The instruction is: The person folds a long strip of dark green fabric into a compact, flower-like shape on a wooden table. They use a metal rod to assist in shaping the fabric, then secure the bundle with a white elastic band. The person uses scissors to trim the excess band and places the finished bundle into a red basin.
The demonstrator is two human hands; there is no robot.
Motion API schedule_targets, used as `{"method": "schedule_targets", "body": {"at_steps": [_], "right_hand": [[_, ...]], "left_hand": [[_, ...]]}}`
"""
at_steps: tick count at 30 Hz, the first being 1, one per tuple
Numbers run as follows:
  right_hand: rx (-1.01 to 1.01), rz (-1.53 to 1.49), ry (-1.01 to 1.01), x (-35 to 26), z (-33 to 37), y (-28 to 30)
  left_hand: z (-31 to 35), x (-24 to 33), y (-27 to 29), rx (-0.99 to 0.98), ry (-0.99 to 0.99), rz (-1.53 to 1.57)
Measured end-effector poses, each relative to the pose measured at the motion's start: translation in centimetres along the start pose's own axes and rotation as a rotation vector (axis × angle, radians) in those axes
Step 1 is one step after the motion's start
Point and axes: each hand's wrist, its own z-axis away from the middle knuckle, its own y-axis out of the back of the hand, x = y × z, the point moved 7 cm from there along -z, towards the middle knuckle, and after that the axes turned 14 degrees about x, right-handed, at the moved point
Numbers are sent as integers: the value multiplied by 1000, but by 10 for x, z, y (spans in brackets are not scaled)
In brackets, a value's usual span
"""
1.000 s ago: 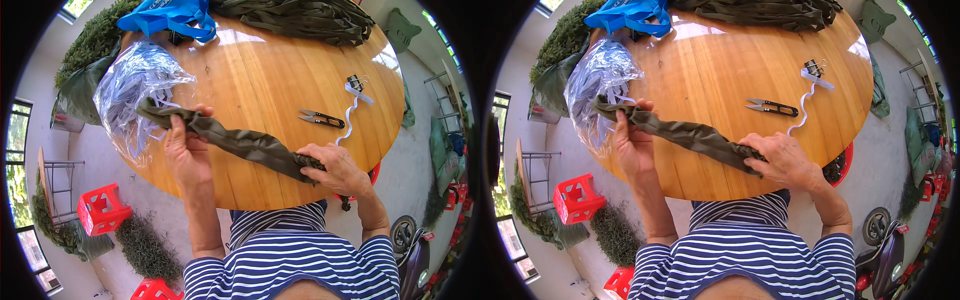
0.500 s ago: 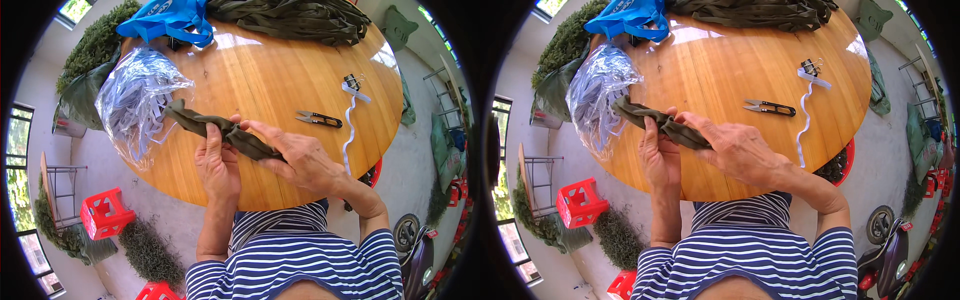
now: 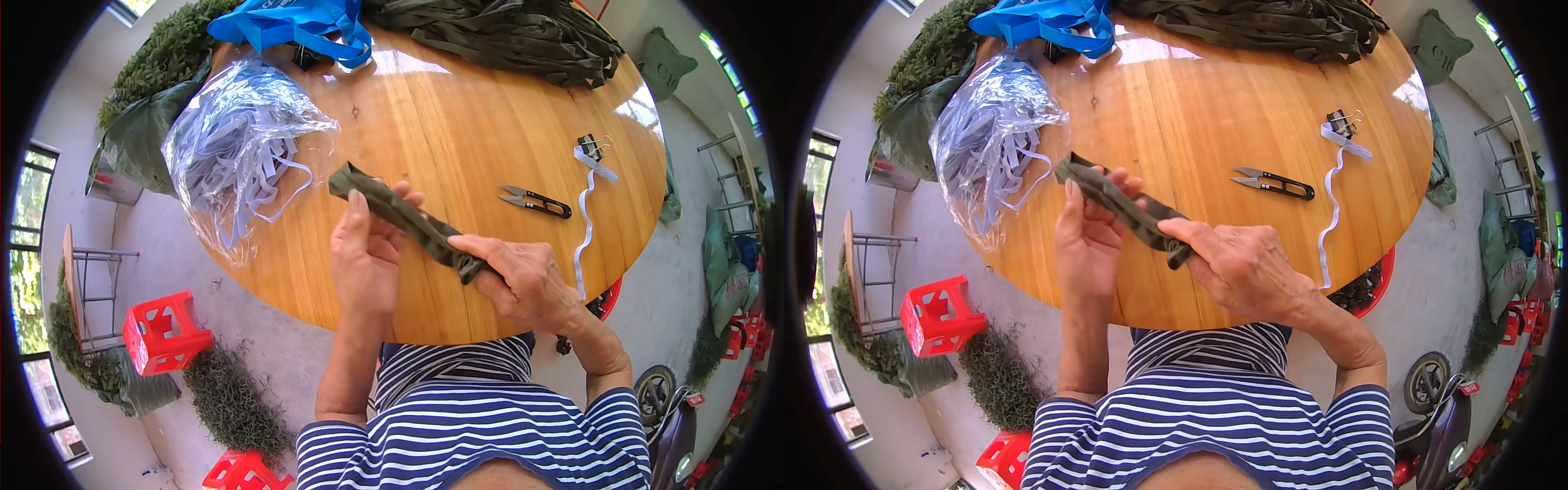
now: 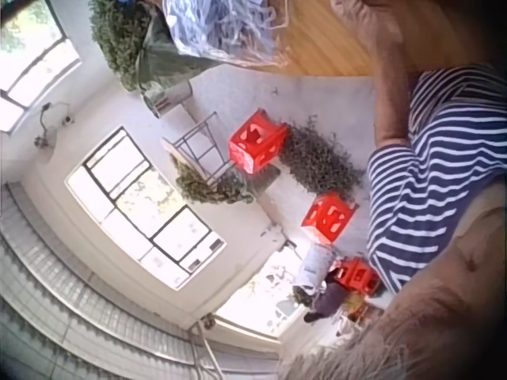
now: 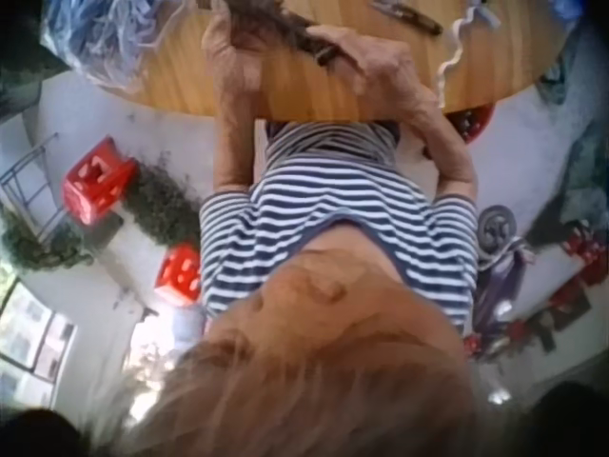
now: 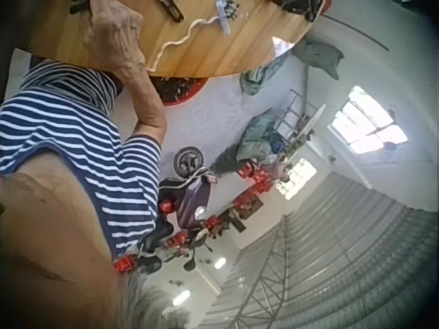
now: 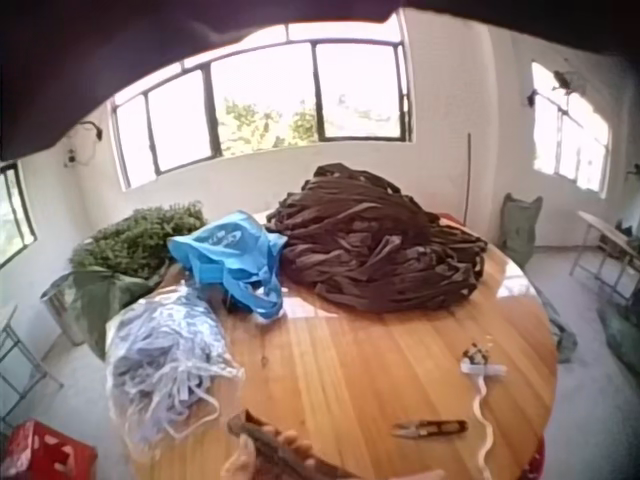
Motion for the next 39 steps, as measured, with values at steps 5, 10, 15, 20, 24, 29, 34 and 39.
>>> {"method": "schedule_targets", "body": {"at_steps": [5,10,15,20,24,29,34,39], "right_hand": [[-34,-233,-290,8,7,-2],[-11,-270,-315,8,2,-2],[-58,-202,-317,13,-8,-2],[-60,-270,-234,11,0,8],[-148,-227,-277,6,8,11],[-131,-211,-331,9,8,7],[-143,-144,-494,18,10,-5],[-79,-197,-472,21,8,-5]], "left_hand": [[12,-19,-10,-89,-14,9],[31,-48,-7,6,39,38],[34,-52,-10,-110,70,-152],[20,-15,-15,-158,193,-17],[-4,14,-2,-69,63,178],[0,-4,3,-47,-8,71],[22,-41,-6,-20,24,40],[30,-50,-3,-2,90,54]]}}
